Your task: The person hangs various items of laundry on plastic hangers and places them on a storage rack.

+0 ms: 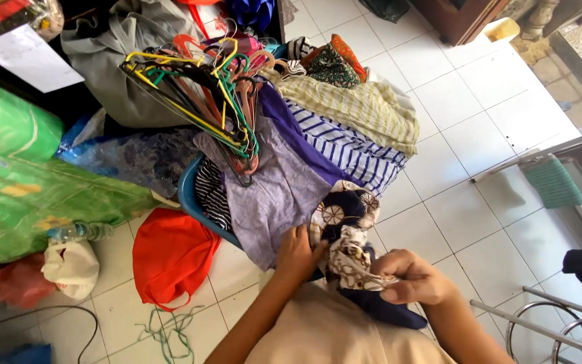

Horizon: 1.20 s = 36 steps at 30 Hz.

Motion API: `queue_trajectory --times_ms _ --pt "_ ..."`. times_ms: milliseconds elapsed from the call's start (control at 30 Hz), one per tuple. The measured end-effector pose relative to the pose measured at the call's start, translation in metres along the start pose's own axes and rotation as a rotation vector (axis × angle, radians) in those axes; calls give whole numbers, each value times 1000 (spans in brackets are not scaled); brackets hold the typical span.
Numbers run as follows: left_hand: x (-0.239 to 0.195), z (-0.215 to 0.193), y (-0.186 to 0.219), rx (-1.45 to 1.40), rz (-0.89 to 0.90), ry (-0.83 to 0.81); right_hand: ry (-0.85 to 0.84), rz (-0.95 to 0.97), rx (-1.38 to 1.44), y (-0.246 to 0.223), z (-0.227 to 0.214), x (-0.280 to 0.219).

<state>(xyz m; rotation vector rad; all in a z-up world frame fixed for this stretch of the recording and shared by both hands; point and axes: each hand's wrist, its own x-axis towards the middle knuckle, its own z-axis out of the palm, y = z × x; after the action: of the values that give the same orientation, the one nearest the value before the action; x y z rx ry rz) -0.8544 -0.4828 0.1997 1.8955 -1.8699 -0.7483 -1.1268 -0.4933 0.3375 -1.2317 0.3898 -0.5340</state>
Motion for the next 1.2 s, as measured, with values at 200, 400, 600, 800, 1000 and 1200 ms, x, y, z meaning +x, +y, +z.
queue_trajectory --times_ms 200,400,600,800,1000,1200 --pt "-23 51 -24 -442 -307 -169 -368 -2 29 -46 67 53" --pt "-18 37 -42 -1329 -392 -460 -682 4 -68 -34 119 64" --pt "-45 -112 -45 -1897 -211 -461 -512 21 -298 -20 136 55" --pt "-132 -153 -70 -1761 -150 -233 295 136 -525 69 129 77" --pt "-185 -100 -100 -1460 -99 -195 214 60 10 106 188 117" --pt "-240 -184 -97 -894 -39 167 437 31 -31 114 187 128"
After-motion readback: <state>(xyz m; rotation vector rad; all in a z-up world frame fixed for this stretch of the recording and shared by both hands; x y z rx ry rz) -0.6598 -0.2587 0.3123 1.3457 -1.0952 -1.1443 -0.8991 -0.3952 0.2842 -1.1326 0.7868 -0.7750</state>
